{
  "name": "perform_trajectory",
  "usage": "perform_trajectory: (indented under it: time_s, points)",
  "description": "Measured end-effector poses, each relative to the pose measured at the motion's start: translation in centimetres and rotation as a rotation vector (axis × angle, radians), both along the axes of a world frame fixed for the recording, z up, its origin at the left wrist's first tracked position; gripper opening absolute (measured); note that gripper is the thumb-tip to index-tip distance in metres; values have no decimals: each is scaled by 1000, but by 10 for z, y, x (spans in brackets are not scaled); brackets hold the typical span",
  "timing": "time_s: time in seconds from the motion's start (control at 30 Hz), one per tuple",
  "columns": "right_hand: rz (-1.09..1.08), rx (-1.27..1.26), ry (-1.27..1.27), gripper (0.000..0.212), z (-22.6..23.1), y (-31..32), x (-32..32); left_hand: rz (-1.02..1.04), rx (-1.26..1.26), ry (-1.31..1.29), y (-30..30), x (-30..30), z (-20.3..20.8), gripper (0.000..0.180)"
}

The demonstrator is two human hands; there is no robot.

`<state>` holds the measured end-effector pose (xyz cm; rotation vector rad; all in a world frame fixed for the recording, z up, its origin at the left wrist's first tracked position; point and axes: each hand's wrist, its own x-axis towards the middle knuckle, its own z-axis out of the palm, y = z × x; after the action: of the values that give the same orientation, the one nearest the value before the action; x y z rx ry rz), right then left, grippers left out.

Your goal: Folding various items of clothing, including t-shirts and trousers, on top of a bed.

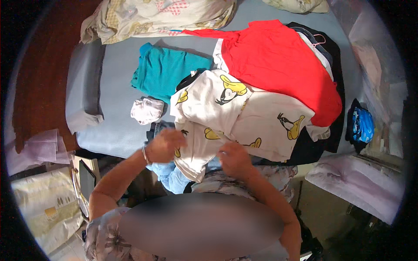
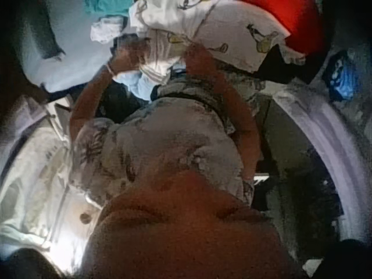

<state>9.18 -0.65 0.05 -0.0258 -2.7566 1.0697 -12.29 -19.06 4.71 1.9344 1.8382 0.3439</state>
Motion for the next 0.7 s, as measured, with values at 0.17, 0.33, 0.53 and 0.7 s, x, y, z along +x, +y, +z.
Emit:
perform_trajectory:
  time_s: [0.17, 0.33, 0.53, 0.7]
  points:
    - [152, 201, 170, 25, -16, -29, -11, 172, 1, 25, -41, 41, -19, 39]
    - [-75, -257, -95, 19, -26, -25, -27, 553, -144, -919, -4, -2, -19, 17]
    - [-669, -1293, -232, 17, -30, 16, -22, 816, 352, -643, 93, -44, -17, 43]
    - [-675, -1291, -267, 19, -35, 21, -6, 762, 181, -347, 73, -38, -44, 49]
